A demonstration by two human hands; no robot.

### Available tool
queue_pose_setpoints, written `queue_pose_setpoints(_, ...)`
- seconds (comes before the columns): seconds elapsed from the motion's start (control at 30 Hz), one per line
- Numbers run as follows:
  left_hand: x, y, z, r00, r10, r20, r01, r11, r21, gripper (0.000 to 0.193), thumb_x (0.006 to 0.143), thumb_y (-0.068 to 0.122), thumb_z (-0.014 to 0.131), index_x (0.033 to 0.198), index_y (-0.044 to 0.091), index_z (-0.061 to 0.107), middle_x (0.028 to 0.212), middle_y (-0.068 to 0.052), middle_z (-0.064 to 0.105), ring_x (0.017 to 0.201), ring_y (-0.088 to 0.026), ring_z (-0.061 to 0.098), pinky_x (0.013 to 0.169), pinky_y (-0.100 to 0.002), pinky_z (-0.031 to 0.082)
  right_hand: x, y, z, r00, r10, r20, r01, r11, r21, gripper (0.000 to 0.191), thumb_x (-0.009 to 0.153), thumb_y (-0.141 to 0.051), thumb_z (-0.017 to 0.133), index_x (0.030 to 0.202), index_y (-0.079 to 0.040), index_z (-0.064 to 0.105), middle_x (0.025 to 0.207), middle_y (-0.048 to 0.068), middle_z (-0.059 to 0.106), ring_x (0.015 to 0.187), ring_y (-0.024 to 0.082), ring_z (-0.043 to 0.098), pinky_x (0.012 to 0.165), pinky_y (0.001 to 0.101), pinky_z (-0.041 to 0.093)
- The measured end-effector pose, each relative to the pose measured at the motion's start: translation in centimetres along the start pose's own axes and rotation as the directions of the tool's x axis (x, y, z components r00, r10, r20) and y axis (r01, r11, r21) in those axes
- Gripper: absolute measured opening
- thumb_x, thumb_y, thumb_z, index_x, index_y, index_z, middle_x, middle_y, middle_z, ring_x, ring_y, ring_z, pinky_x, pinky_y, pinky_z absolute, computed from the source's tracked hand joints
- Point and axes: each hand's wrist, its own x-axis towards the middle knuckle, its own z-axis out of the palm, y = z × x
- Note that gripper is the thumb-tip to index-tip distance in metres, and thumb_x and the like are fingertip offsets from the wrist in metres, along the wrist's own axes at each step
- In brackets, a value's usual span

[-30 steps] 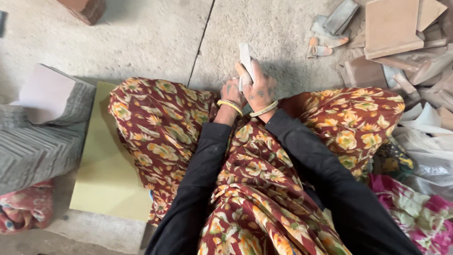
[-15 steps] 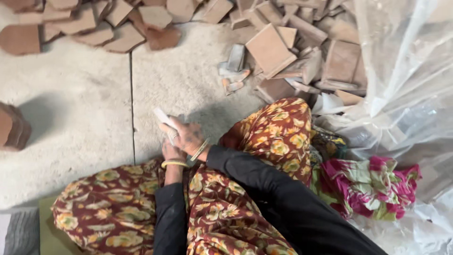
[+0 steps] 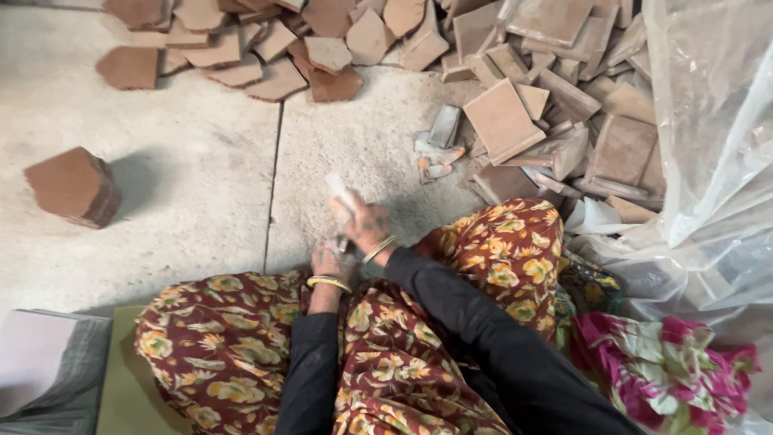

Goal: The person sits on the floor and rubs a small abrasive stone over the surface of ceramic tile pieces, working one piece at a time on their lap. Finished pieces are tossed onto a large pile of similar tiles on the floor beside them.

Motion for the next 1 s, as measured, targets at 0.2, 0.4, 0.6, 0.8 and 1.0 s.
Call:
queue_pose_setpoints(0.2, 1.3, 0.6, -1.5, 0.932, -0.251, 0.263, 0.3, 0.939, -0.166, 0.048, 0.074, 0.022, 0.064, 0.121, 0.019, 0.074, 0.103, -0.022, 0.074, 0.101, -0.044, 0.067, 0.092, -0.054, 0.054, 2.5, 1.7, -3.2, 0.984, -0.068, -0.165, 0.099, 0.977, 0.188, 0.059, 0.085, -0.009, 0.057, 0.143, -0.012, 0.054, 0.082, 0.02, 0.067, 0.066, 0.032, 0.065, 0.063, 0.0445, 0.054)
queue_pose_setpoints(0.4, 1.7, -0.7, -1.2, 0.968, -0.201, 0.152, 0.242, 0.913, -0.328, 0.037, 0.079, 0.032, 0.069, 0.113, 0.017, 0.075, 0.106, -0.019, 0.075, 0.101, -0.043, 0.068, 0.089, -0.052, 0.055, -2.4, -2.2, -6.6, 0.956, -0.247, 0.161, 0.26, 0.964, -0.064, 0.061, 0.096, 0.0, 0.054, 0.147, -0.033, 0.054, 0.11, 0.012, 0.071, 0.066, 0.021, 0.063, 0.044, 0.0328, 0.049)
queue_pose_setpoints(0.6, 1.3, -1.4, 0.4, 0.974, -0.191, 0.12, 0.224, 0.889, -0.401, 0.025, 0.09, 0.033, 0.066, 0.106, 0.016, 0.071, 0.102, -0.016, 0.075, 0.097, -0.04, 0.068, 0.083, -0.05, 0.055, -5.6, -4.4, -9.6, 0.881, -0.439, 0.177, 0.47, 0.856, -0.214, 0.083, 0.086, -0.011, 0.062, 0.164, -0.027, 0.037, 0.104, 0.01, 0.053, 0.088, 0.029, 0.06, 0.069, 0.0411, 0.055)
queue_pose_setpoints(0.8, 1.1, -1.3, 0.5, 0.987, -0.076, 0.141, 0.101, 0.978, -0.185, 0.021, 0.09, 0.03, 0.07, 0.104, 0.016, 0.074, 0.111, -0.014, 0.075, 0.106, -0.04, 0.069, 0.09, -0.051, 0.056, -4.7, -3.6, -10.1, 0.834, -0.327, 0.444, 0.118, 0.892, 0.436, 0.061, 0.106, -0.021, 0.066, 0.162, -0.017, 0.042, 0.113, 0.012, 0.053, 0.089, 0.026, 0.059, 0.077, 0.0397, 0.058)
queue_pose_setpoints(1.0, 0.5, 0.0, -1.2, 0.94, -0.213, 0.267, 0.296, 0.898, -0.325, 0.031, 0.086, 0.035, 0.075, 0.109, 0.015, 0.074, 0.11, -0.016, 0.075, 0.108, -0.038, 0.068, 0.093, -0.049, 0.056, -4.0, -4.5, -8.8, 0.973, -0.109, 0.206, -0.051, 0.761, 0.647, 0.046, 0.097, -0.028, 0.076, 0.135, -0.006, 0.065, 0.104, 0.008, 0.073, 0.091, 0.015, 0.067, 0.081, 0.0321, 0.055)
